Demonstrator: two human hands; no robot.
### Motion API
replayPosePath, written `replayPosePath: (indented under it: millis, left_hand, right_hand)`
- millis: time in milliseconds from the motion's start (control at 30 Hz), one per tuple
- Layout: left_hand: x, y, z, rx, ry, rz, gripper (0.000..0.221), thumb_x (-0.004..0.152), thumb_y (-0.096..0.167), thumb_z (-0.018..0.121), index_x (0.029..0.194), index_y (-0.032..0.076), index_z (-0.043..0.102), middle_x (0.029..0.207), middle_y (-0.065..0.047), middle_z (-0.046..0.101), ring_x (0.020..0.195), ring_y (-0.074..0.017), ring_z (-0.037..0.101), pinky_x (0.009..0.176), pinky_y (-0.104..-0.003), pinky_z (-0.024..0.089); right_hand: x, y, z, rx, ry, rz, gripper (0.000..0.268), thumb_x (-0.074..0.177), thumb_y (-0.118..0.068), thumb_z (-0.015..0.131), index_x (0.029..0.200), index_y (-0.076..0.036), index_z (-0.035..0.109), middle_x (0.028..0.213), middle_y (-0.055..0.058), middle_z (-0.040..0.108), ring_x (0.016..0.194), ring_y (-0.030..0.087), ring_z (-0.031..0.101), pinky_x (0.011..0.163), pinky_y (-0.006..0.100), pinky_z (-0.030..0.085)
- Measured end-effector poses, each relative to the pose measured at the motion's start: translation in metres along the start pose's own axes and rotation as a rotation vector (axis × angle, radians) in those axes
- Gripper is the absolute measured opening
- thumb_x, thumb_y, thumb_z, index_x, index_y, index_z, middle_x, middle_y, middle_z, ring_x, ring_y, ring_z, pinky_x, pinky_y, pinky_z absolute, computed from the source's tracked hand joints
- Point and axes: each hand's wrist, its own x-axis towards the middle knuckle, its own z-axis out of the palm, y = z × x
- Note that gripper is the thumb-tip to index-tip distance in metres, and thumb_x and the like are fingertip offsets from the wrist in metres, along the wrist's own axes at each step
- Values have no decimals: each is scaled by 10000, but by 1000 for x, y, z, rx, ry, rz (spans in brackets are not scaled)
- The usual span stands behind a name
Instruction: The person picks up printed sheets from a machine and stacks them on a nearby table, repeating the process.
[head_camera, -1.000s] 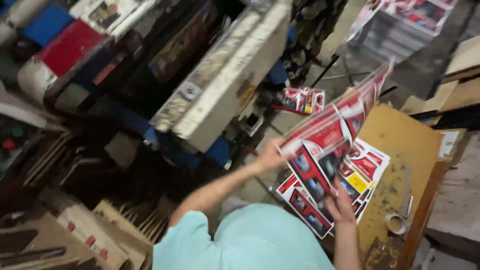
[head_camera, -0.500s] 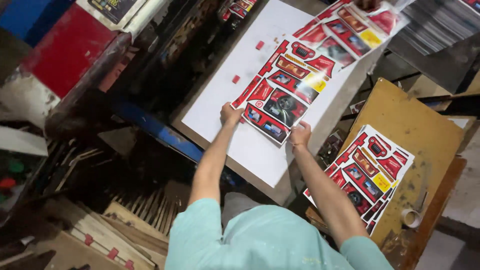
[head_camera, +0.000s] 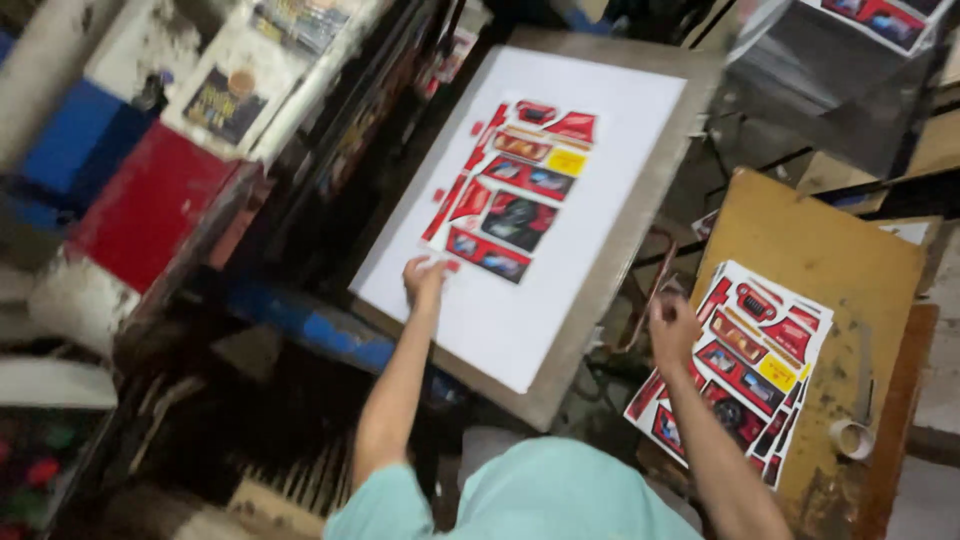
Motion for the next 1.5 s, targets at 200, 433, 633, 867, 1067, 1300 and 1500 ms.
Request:
replayPosePath:
  millis: [200,433,633,867,1067,1300,1500]
  left_hand:
    - [-157,87,-7,-69,-504,352,334,908,77,766,1204,-10,638,819,-50,697,663,-100,639,596,-241,508]
    - [-256,-13,73,-57,-769,229,316,895,66,777,1180,0,659,848,-50,738,712,-107,690,647,-271,573]
    - [-317,-207,148,445,-1150,73,612,799,174,838,1336,54,569,922,-51,741,786,-123,693,656,-299,570]
    - [-415,-231,220,599,-985,14,590,736,395,870,1193,65,695,988,-95,760,815,-186,727,690,-356,596]
    - [-460,-176,285,486,-770,248,324,764,211,786,1057,74,753,908,-103,777,809,-212,748,748,-375,598]
    - [-464,-78,279,246,-1190,585,526,866,268,793,1321,49,646,1033,-85,744,891,-156,678,818,-340,568]
    - [-349,40,173,328,-874,621,379,795,246,863,1054,-3,741,897,-18,750,810,-76,659,739,-303,566]
  right_hand:
    - [-96,169,14,-948,-437,363,877,751,-898,614,1035,-95,825,1360,255,595,1352,418,445,1068,642,289]
    - [-81,154,-13,-771,-717,440,714,804,-795,595,854,-143,880,844,85,810,1294,335,581,1140,552,388]
    - [-79,211,-4,-376,-564,472,501,800,-558,676,780,-80,824,740,140,802,743,252,793,761,416,582]
    - [-98,337,-56,376,-559,219,386,875,-367,733,1086,-47,775,961,100,786,882,198,714,798,356,553]
    - [-157,465,-132,567,-397,679,494,942,-127,666,1391,29,532,1173,200,660,1049,270,642,926,386,492]
    - [-144,364,-167,1347,-477,711,558,972,-12,453,1529,-26,434,1423,102,590,1240,177,602,1049,340,475]
    - [-70,155,-144,1446,-478,616,597,968,-22,497,1555,-53,392,1425,34,581,1303,182,564,1105,374,465]
